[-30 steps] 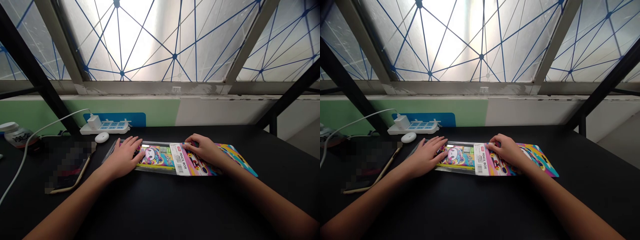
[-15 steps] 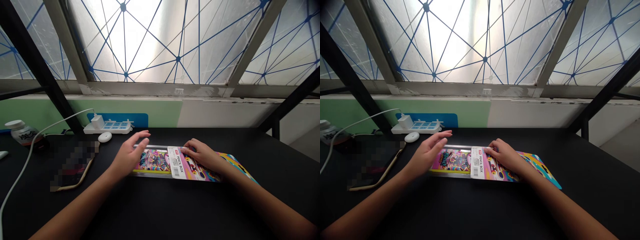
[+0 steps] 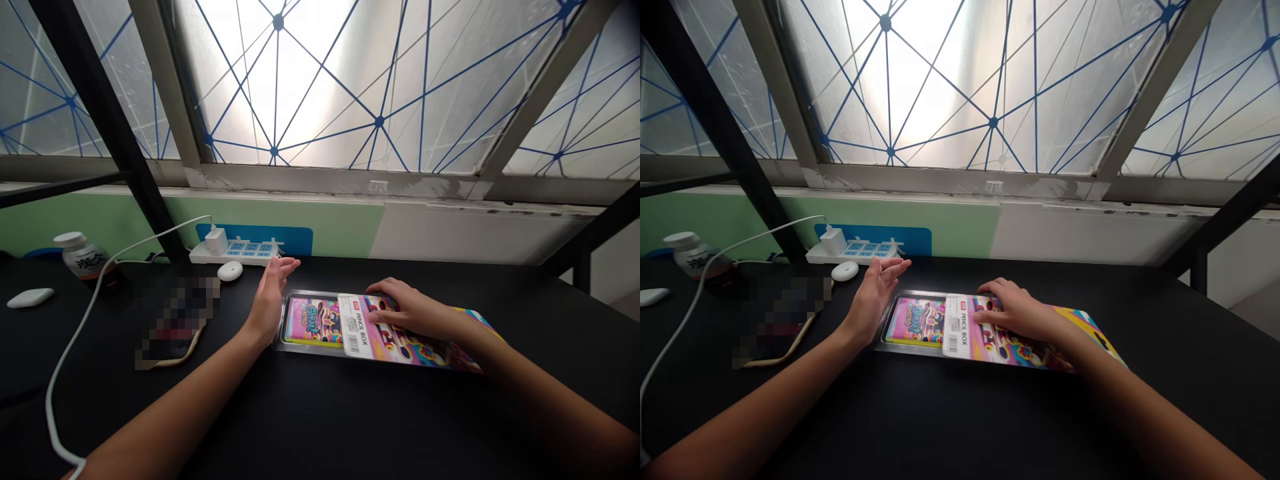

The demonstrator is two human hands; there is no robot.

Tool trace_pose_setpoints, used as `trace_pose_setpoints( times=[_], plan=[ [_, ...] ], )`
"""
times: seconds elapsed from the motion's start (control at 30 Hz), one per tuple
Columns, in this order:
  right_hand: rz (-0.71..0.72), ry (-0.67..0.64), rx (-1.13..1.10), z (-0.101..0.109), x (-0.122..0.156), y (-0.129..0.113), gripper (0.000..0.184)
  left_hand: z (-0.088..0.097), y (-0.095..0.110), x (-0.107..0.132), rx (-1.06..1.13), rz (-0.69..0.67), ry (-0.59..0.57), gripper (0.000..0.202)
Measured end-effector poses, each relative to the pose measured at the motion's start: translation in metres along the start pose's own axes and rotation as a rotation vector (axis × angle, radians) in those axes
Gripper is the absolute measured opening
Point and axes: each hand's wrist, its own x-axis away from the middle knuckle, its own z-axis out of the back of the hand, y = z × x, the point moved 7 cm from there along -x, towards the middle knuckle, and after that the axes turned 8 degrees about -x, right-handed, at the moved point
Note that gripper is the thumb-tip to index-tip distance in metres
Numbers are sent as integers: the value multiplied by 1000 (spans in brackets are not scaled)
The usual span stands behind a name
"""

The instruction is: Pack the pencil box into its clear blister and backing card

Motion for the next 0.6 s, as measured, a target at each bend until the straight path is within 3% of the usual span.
trace_pose_setpoints(
  times=[0.2,0.33,0.37,0.47,0.6],
  plan=[
    [136,-21,95,-35,-41,-86,57,1,5,-1,11,-10,-15,59],
    [209,43,134,-45,-52,-119,54,6,1,-5,-101,32,-18,35],
    [217,64,141,-43,-51,-121,55,9,-2,-6,-131,61,-17,32],
    [208,102,143,-30,-40,-104,57,12,-12,-7,-181,154,-74,51],
    [138,91,91,-6,-15,-41,57,9,-20,-8,-173,221,-200,67]
  ],
)
